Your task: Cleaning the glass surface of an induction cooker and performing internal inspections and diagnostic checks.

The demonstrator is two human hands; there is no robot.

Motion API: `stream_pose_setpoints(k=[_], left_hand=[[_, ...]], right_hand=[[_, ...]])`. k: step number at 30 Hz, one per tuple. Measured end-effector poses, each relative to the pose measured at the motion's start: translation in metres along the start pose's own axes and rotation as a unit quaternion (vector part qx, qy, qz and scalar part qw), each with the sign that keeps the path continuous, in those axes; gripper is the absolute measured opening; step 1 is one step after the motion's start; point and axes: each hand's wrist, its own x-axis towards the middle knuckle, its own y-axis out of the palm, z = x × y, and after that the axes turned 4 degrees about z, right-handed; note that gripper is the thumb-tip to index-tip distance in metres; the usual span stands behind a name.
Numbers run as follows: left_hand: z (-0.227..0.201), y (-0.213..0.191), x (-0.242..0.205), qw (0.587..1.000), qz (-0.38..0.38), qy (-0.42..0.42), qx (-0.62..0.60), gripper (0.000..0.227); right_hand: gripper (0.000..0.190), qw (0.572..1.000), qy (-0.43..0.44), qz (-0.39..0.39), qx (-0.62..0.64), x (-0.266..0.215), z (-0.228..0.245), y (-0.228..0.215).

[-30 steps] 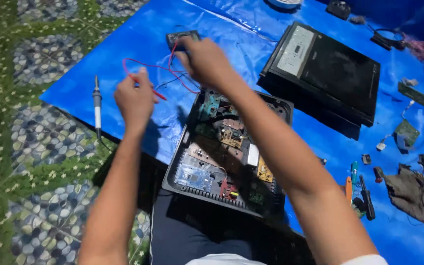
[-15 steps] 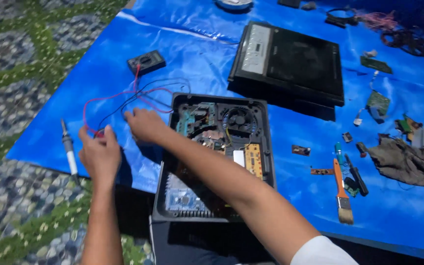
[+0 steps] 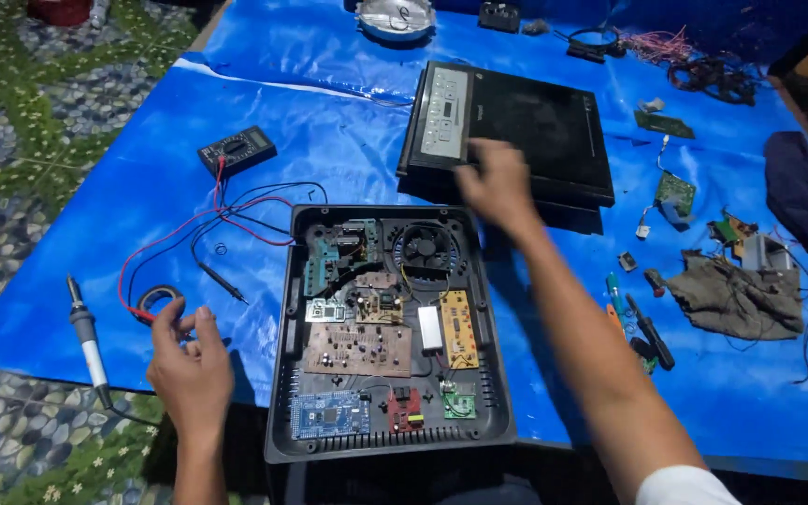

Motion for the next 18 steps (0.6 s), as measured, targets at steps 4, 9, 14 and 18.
stream_pose_setpoints(k=[4,9,14,18], left_hand=[[-0.013,0.013,0.004,0.999,0.027,0.021,0.028,0.033],[-0.038,0.032,0.0,0.996,0.049,0.066,0.022,0.037],[-0.039,0.034,-0.036,0.995,0.055,0.066,0.046,0.033],[0.013,0.049,-0.074,0.99,-0.064,0.108,0.064,0.021]], right_hand=[[0.043,0.989,0.028,-0.113,-0.088,-0.042,-0.112,-0.05],[0.063,0.941,0.323,-0.091,-0.039,-0.081,-0.17,-0.083],[0.078,0.909,0.395,-0.033,0.131,-0.092,-0.191,-0.06],[0.083,0.9,0.391,-0.05,0.187,-0.098,-0.199,-0.043]])
